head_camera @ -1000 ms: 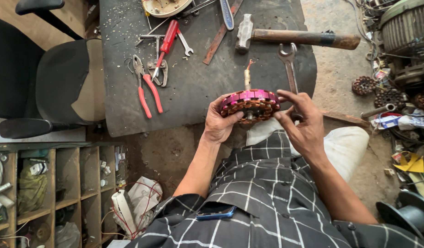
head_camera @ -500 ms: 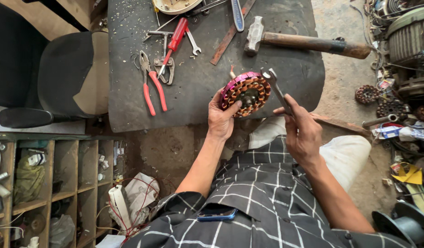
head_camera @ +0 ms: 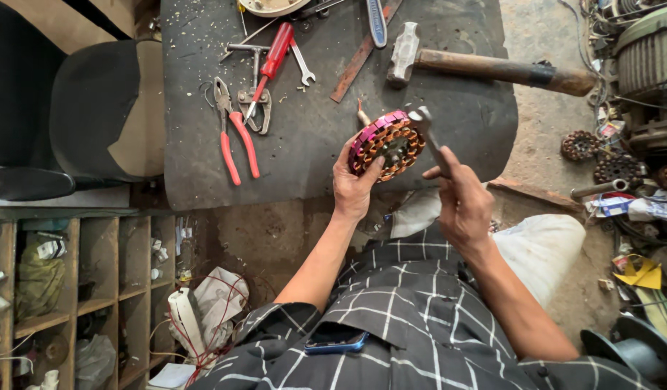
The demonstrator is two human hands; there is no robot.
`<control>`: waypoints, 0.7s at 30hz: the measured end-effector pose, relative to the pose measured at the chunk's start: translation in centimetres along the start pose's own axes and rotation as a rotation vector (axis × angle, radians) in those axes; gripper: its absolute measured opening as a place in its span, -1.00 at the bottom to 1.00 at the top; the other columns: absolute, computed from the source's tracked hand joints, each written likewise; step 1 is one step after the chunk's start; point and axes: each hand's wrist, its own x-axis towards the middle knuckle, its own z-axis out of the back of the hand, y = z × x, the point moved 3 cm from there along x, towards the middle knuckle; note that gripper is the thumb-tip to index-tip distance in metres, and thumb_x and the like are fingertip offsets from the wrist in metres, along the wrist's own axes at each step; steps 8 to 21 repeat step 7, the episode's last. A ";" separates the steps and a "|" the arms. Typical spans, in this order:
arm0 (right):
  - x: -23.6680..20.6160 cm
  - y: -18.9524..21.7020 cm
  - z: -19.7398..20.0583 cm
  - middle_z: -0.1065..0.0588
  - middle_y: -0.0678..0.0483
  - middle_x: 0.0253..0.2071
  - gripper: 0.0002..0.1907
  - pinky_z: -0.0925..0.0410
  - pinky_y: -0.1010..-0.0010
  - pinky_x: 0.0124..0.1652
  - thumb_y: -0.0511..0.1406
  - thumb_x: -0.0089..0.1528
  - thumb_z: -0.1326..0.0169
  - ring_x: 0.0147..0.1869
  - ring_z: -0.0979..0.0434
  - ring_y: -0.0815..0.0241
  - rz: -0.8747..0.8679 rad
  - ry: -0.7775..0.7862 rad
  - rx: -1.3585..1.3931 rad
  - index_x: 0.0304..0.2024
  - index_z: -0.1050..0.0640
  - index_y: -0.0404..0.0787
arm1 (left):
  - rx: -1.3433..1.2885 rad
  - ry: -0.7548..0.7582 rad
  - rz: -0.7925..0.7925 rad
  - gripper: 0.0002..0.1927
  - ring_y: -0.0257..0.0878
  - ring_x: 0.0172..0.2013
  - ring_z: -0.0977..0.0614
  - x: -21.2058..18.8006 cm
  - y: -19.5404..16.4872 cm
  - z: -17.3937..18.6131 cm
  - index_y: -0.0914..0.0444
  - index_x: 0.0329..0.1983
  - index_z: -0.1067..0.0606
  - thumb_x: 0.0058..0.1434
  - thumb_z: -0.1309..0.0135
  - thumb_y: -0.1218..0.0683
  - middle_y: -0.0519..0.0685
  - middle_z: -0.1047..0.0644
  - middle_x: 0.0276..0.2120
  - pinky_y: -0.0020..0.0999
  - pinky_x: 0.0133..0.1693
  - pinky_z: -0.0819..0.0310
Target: The person manipulates a small wire and then works on a circular stator assembly on a workbench. They thread the wire through the stator slots, adjust the windings, and use a wrench to tap the stator body. The person handles the stator and wire throughout the clip.
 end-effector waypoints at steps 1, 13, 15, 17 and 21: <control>-0.3 -0.2 0.1 -0.59 -0.07 -0.12 -0.48 -0.41 0.39 -0.19 -0.58 0.38 0.05 -0.22 -0.56 0.15 -0.025 -0.025 0.014 0.39 -0.36 -0.27 | 0.030 -0.001 -0.001 -0.51 -0.32 0.08 -0.60 -0.1 0.0 0.2 0.35 0.31 -0.42 0.31 -0.15 0.37 -0.03 -0.60 0.06 -0.35 0.21 -0.44; -0.3 -1.2 -1.0 -0.52 -0.03 -0.25 -0.40 -0.45 0.40 -0.15 -0.56 0.37 0.06 -0.25 -0.57 0.13 -0.099 0.090 -0.017 0.46 -0.36 -0.16 | 0.091 0.000 -0.001 -0.51 -0.32 0.09 -0.59 -0.3 0.2 0.6 0.34 0.31 -0.40 0.31 -0.15 0.35 -0.05 -0.59 0.08 -0.35 0.22 -0.44; -0.3 -1.2 -1.0 -0.52 -0.03 -0.25 -0.40 -0.45 0.40 -0.15 -0.56 0.37 0.06 -0.25 -0.57 0.13 -0.099 0.090 -0.017 0.46 -0.36 -0.16 | 0.091 0.000 -0.001 -0.51 -0.32 0.09 -0.59 -0.3 0.2 0.6 0.34 0.31 -0.40 0.31 -0.15 0.35 -0.05 -0.59 0.08 -0.35 0.22 -0.44; -0.3 -1.2 -1.0 -0.52 -0.03 -0.25 -0.40 -0.45 0.40 -0.15 -0.56 0.37 0.06 -0.25 -0.57 0.13 -0.099 0.090 -0.017 0.46 -0.36 -0.16 | 0.091 0.000 -0.001 -0.51 -0.32 0.09 -0.59 -0.3 0.2 0.6 0.34 0.31 -0.40 0.31 -0.15 0.35 -0.05 -0.59 0.08 -0.35 0.22 -0.44; -0.3 -1.2 -1.0 -0.52 -0.03 -0.25 -0.40 -0.45 0.40 -0.15 -0.56 0.37 0.06 -0.25 -0.57 0.13 -0.099 0.090 -0.017 0.46 -0.36 -0.16 | 0.091 0.000 -0.001 -0.51 -0.32 0.09 -0.59 -0.3 0.2 0.6 0.34 0.31 -0.40 0.31 -0.15 0.35 -0.05 -0.59 0.08 -0.35 0.22 -0.44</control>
